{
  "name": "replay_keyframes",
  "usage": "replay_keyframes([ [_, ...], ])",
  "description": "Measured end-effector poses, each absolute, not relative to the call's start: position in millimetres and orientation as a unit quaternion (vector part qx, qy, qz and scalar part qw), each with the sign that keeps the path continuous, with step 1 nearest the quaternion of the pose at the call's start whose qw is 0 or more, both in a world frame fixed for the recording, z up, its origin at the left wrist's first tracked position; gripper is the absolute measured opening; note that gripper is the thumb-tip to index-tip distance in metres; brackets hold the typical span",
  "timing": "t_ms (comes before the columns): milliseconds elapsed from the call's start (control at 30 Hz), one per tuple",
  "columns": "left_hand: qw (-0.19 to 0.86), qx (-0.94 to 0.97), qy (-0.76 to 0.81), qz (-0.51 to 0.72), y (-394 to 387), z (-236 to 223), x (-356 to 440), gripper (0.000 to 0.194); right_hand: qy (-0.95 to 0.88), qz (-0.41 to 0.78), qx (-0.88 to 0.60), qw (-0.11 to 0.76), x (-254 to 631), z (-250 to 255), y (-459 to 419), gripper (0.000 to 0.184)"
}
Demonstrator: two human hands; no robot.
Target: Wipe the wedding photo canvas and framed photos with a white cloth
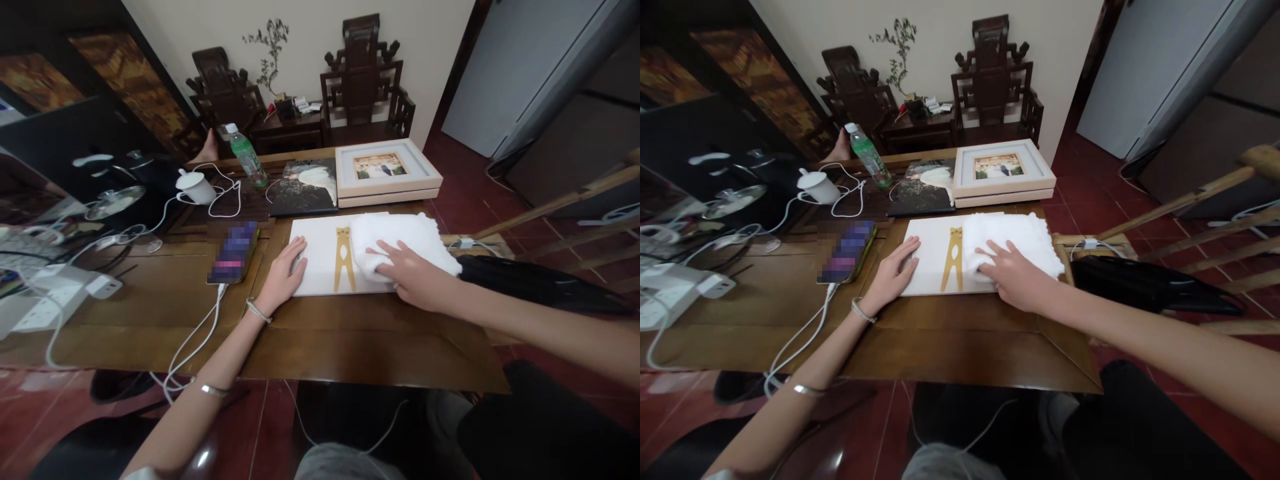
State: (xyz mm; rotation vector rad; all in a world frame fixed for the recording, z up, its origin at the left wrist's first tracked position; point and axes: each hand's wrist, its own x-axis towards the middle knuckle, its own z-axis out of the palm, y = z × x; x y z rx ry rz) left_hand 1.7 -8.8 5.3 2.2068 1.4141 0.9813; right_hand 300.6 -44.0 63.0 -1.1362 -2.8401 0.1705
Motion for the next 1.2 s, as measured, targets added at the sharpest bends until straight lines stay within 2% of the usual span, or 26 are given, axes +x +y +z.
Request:
replay_keyframes([
  [267,0.17,0.778,0.496,0.346,-9,5,2,0.04,-0.937,0.105,-0.334,-0.016,285,77,-106,0.044],
  [433,0.166,0.778,0.496,0.347,-8,4,2,0.039,-0.93,0.099,-0.355,0.006,296,82,-76,0.045],
  [700,0.169,0.777,0.497,0.347,-9,4,1,0.039,-0.926,0.06,-0.37,0.053,312,62,-23,0.045],
  [1000,0.169,0.778,0.493,0.349,-8,4,2,0.039,-0.935,0.085,-0.344,0.008,287,66,-103,0.042],
  [1200,0.169,0.777,0.495,0.35,-8,4,2,0.039,-0.945,0.101,-0.31,-0.007,289,75,-100,0.042],
])
